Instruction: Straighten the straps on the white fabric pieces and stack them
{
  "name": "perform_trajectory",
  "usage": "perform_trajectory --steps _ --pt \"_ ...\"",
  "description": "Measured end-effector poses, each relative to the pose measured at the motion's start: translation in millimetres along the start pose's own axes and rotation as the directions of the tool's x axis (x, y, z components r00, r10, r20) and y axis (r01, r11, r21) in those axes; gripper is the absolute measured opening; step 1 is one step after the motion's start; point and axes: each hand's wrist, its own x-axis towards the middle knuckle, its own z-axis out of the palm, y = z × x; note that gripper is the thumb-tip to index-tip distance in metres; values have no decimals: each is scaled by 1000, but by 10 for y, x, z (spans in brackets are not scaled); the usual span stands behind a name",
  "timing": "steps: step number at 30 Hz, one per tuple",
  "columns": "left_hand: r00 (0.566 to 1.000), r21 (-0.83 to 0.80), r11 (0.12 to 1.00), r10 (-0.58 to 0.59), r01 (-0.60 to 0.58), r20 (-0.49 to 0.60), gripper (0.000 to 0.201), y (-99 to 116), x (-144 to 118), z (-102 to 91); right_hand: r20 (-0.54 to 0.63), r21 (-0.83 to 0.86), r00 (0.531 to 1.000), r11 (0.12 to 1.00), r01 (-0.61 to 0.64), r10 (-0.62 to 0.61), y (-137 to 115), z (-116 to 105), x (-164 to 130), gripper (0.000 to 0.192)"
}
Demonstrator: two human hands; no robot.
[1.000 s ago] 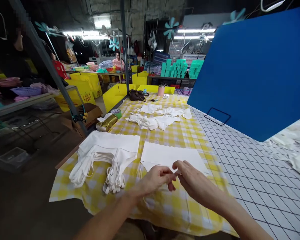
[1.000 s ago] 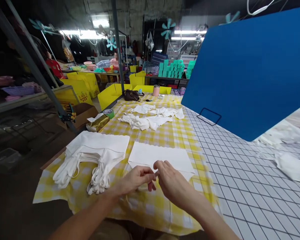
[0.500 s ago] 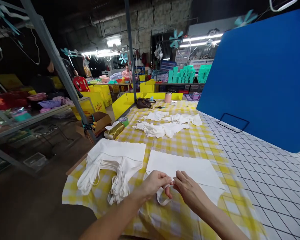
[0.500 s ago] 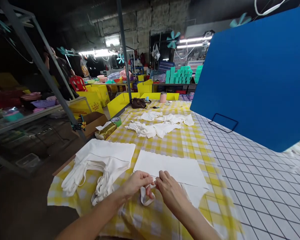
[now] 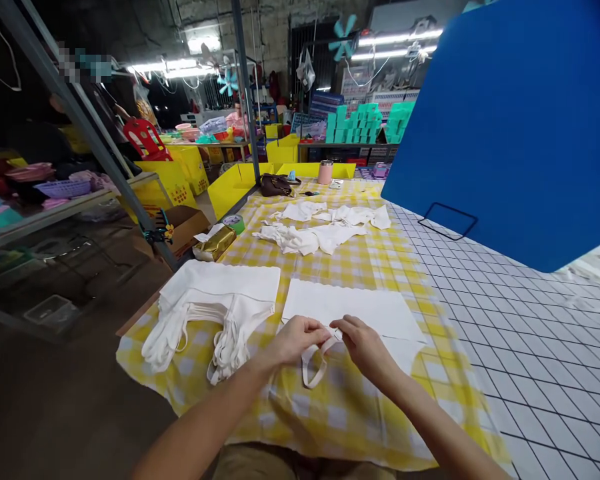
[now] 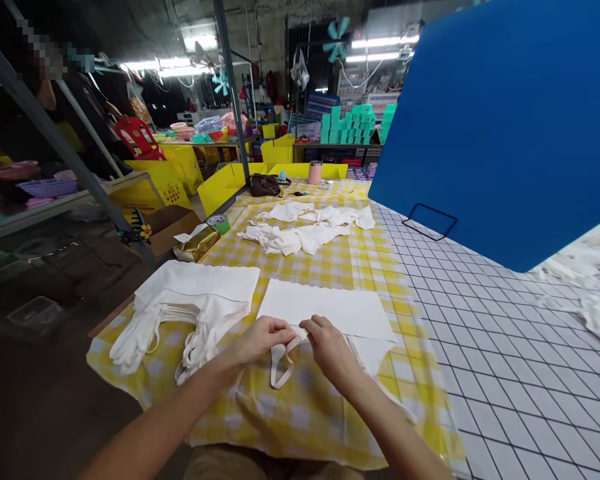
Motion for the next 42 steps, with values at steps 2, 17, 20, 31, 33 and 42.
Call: perform_trajectory --steps 2,17,20,31,33,42 --pt "985 343 937 120 -70 -127 17 -70 74 -78 -46 165 995 983 -84 92 44 8 16 30" --pt "942 930 313 325 -192 85 16 -383 468 -77 4 658 887 666 -350 462 202 337 139 25" --pt "952 911 391 307 -134 8 15 -405 478 -39 -3 667 880 657 -352 475 217 361 177 26" --pt "941 703 710 258 -33 -217 13 -419 569 -40 -30 618 866 690 -376 499 215 404 345 29" --pt "937 699 715 264 -30 -230 14 -432 581 -36 -48 604 868 706 -370 495 200 383 366 28" --pt "933 776 631 281 -2 -227 12 -515 604 17 -88 588 900 752 -299 427 277 463 413 24"
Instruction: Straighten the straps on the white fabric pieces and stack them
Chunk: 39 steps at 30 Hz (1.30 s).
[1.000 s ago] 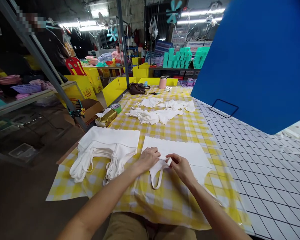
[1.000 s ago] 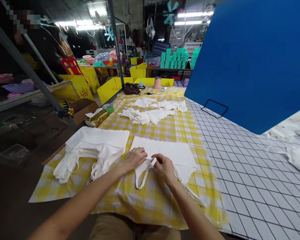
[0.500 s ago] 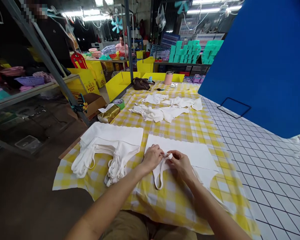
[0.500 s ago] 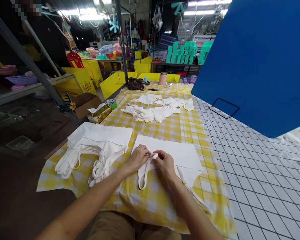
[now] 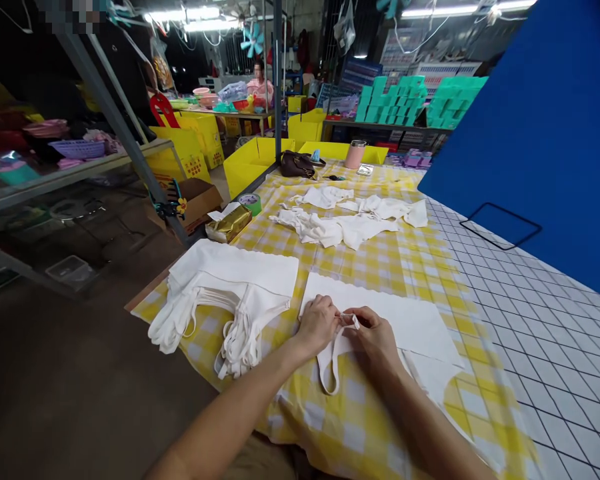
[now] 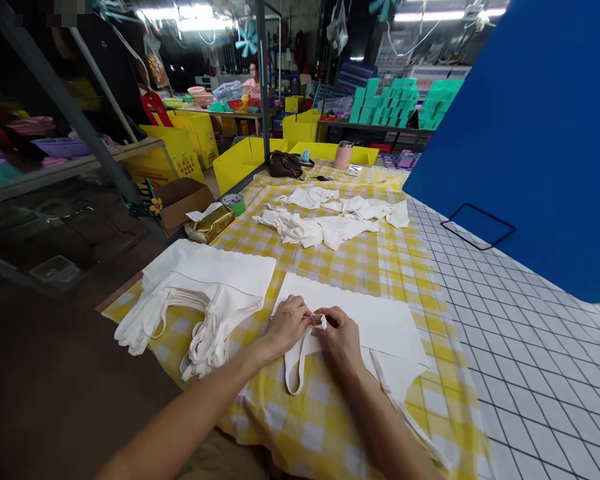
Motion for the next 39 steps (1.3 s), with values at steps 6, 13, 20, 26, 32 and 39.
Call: perform_trajectory --steps 6,13,20,26,32,39 --pt "1000 34 999 17 -17 -6 9 -19 6 53 14 -66 998 995 69 -68 59 6 36 27" --pt "1000 11 1000 19 -18 -23 10 -24 -3 64 104 -331 972 915 232 -209 -47 -41 50 25" --pt "1000 -41 999 0 0 -19 12 -24 -2 28 186 -503 890 738 450 -417 11 -83 37 26" --pt "1000 -118 993 10 -7 27 18 -8 -26 -93 253 -545 782 584 602 -570 -90 -164 -236 27" --pt "991 -165 986 24 -3 129 32 -6 -52 -229 446 -480 646 444 757 -620 -273 -250 -731 26" --pt "996 -8 996 -87 87 -15 31 -152 152 -360 513 -560 764 523 643 -391 -133 -676 -796 31"
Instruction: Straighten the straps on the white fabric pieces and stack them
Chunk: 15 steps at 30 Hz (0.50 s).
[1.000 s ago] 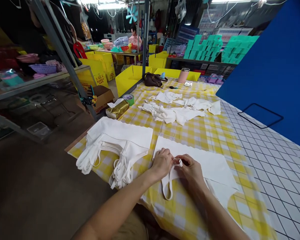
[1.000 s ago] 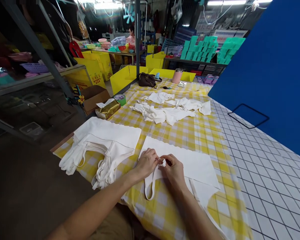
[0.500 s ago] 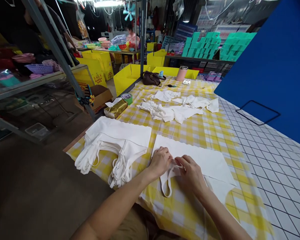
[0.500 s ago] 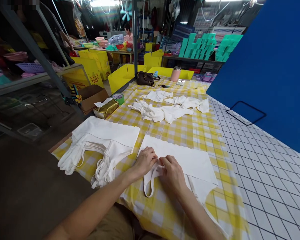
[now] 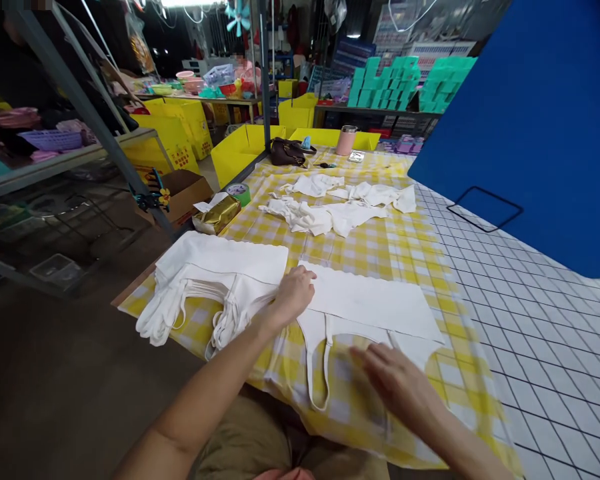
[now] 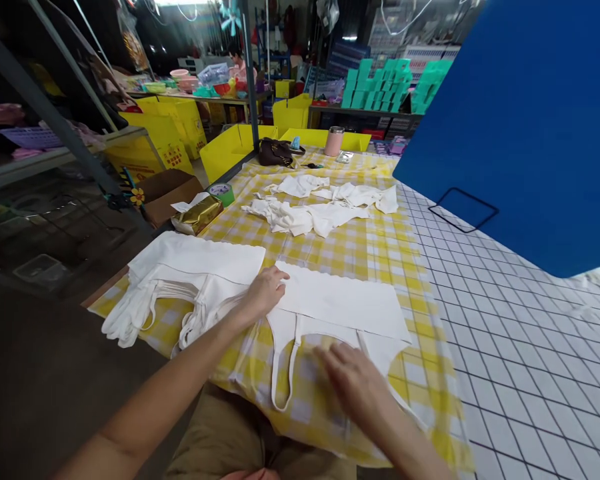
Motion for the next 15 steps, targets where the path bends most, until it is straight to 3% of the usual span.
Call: perform_trajectory --steps 1,3,6,9,13,15 --pt "1000 25 1000 17 -16 -9 29 16 16 -5 -38 -1 991 991 -132 132 139 -33 -18 25" --pt "996 35 996 84 -84 12 25 100 13 11 -71 -1 918 920 -391 390 386 -91 -34 18" --pt "969 -12 974 226 -226 97 21 325 -51 104 -47 -17 790 790 -613 612 550 -109 -28 18" --pt "930 -49 947 321 -318 178 19 571 -103 261 -14 -23 736 735 -677 677 507 -38 -21 22" --pt "881 -108 907 420 -406 216 24 785 -63 494 40 130 754 745 -654 655 460 3 -31 22" --pt "853 -141 883 469 -447 228 29 845 -4 596 105 278 736 691 -667 669 486 -50 -29 23"
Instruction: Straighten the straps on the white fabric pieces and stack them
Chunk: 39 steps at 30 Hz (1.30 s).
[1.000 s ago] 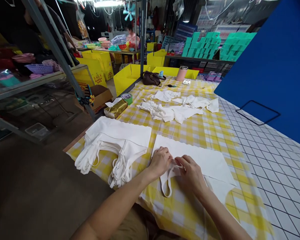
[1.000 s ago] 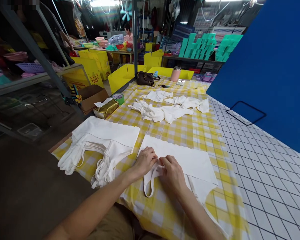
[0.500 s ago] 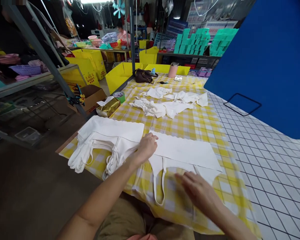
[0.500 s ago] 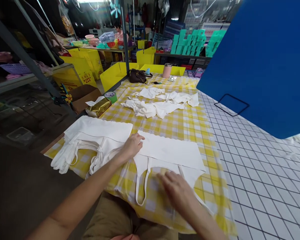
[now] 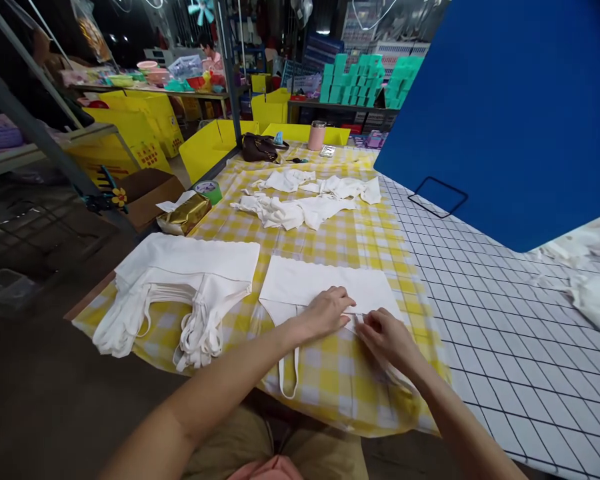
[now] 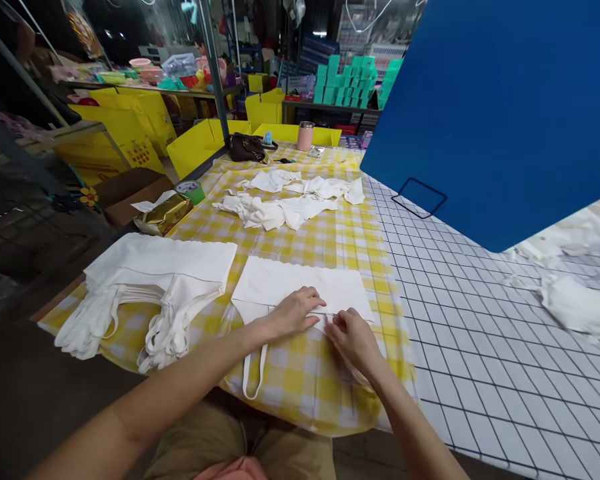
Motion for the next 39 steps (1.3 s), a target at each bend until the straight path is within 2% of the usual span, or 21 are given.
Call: perform_trajectory --steps 2,5,8,11,13,15,18,22,25,28,34,39 --pt "999 -15 1000 26 -26 24 30 0 98 58 88 181 994 981 -73 58 -1 -91 28 25" --pt "999 -83 996 -31 33 28 20 5 218 73 218 432 972 884 -179 90 4 -227 90 30" --pt "986 -268 950 -138 158 91 21 3 282 -8 210 545 975 818 -181 76 33 -324 180 33" --pt "959 -388 885 -187 259 214 22 -31 303 -134 161 433 987 898 -74 3 58 -388 286 31" --pt "947 -416 866 -173 278 272 23 -66 313 -206 162 290 986 957 -5 -44 55 -412 350 34" --pt "939 -446 852 -139 275 314 23 -99 324 -253 160 217 986 976 11 -47 41 -422 401 30" --pt "930 -491 820 -127 295 346 22 -133 338 -280 187 286 982 957 -41 -14 30 -422 448 31" --pt "922 -542 776 -129 323 365 20 -147 343 -278 326 413 944 892 -184 44 65 -400 488 36" --pt "921 -558 763 -126 328 369 20 -141 339 -286 389 484 919 836 -258 59 95 -372 517 39" --pt "920 -569 755 -116 326 373 20 -138 334 -298 404 515 913 811 -279 57 93 -362 529 41" --pt "927 -605 734 -90 308 363 17 -160 330 -266 385 499 920 824 -269 68 62 -393 506 36" --pt "921 -609 704 -178 365 347 18 -119 322 -261 366 474 927 842 -258 78 49 -401 493 37"
